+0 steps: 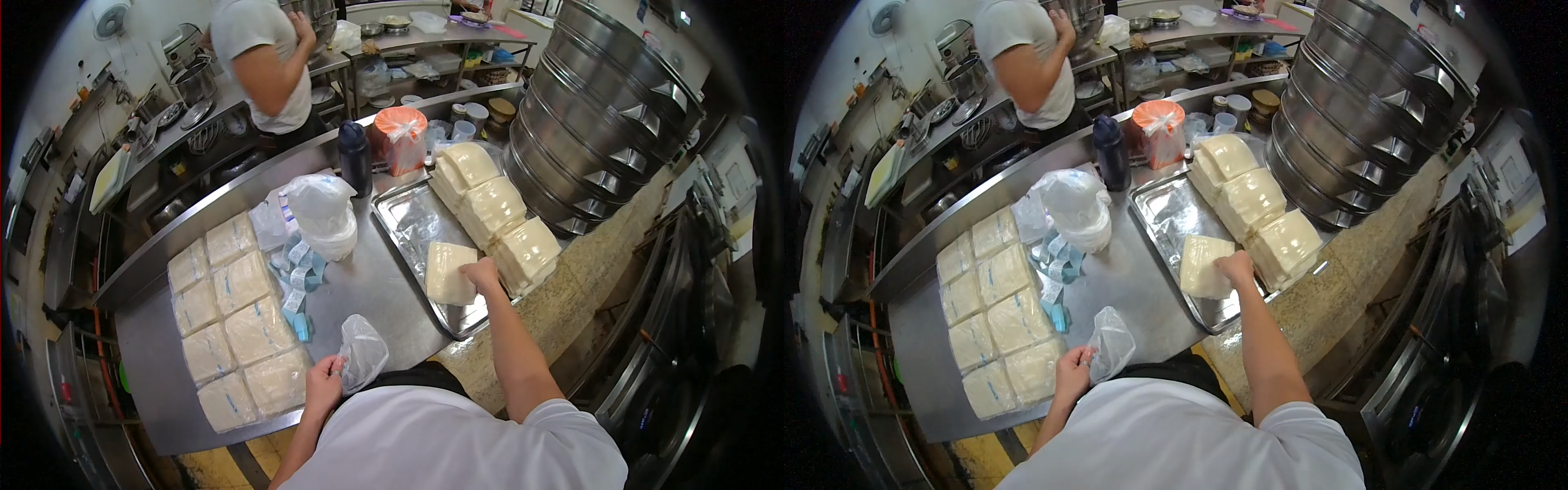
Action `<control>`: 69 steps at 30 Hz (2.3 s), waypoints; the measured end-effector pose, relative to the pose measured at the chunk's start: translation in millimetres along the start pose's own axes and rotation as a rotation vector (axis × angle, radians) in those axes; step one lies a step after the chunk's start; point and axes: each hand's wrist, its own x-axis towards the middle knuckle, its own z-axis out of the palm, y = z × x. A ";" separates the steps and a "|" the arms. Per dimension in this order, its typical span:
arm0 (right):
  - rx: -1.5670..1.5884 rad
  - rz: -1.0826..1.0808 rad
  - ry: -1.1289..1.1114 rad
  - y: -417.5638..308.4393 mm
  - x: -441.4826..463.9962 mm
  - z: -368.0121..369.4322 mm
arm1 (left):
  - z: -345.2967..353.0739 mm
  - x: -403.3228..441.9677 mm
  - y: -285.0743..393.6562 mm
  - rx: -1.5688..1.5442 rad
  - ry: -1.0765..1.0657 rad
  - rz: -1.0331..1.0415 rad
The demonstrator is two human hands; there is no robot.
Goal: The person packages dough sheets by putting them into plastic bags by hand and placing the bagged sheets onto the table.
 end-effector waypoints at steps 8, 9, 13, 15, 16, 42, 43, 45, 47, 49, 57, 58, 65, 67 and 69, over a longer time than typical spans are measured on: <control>-0.038 -0.457 -0.038 -13.0 -2.4 0.1 | -0.6 2.8 -7.5 -0.033 0.020 0.013; -0.243 -0.639 0.044 -28.7 -22.9 -3.4 | -1.4 3.1 -9.5 -0.031 0.024 0.008; -0.351 -0.743 -0.047 -37.9 -40.3 10.9 | -4.3 1.0 -9.0 -0.011 0.030 0.010; -0.364 -0.606 -0.076 -39.5 -30.4 18.9 | -5.3 0.0 -1.3 -0.014 0.027 0.002; -0.378 -0.593 -0.156 -40.3 -22.0 19.9 | -6.6 -1.0 4.8 -0.020 0.024 -0.012; 1.333 -0.100 -1.117 -66.0 -125.5 -30.3 | -32.2 47.9 32.5 0.107 0.139 0.173; 1.300 -0.123 -1.107 -70.7 -131.2 -29.3 | -32.6 49.9 32.6 0.100 0.156 0.173; 1.251 -0.103 -1.104 -78.8 -139.9 -27.9 | -35.0 53.8 40.5 0.120 0.184 0.136; 1.220 -0.092 -1.137 -88.4 -152.8 -25.9 | -38.3 60.5 51.3 0.172 0.207 0.059; 1.216 -0.096 -1.189 -98.7 -171.0 -26.1 | -35.0 71.5 49.7 0.150 0.272 0.105; 1.057 0.017 -1.361 -106.4 -230.6 23.0 | -16.4 97.4 73.3 -0.156 0.285 0.159; 1.026 0.029 -1.364 -101.7 -229.9 33.2 | -15.4 99.8 74.5 -0.195 0.284 0.186; 0.981 0.095 -1.248 -88.9 -220.9 62.6 | -13.9 67.0 102.8 0.021 0.087 0.379; 1.084 0.156 -1.247 -90.1 -211.5 63.0 | -19.1 59.1 107.6 0.105 0.063 0.339; 1.160 0.198 -1.250 -87.3 -209.4 61.6 | -24.0 55.8 99.7 0.210 0.063 0.336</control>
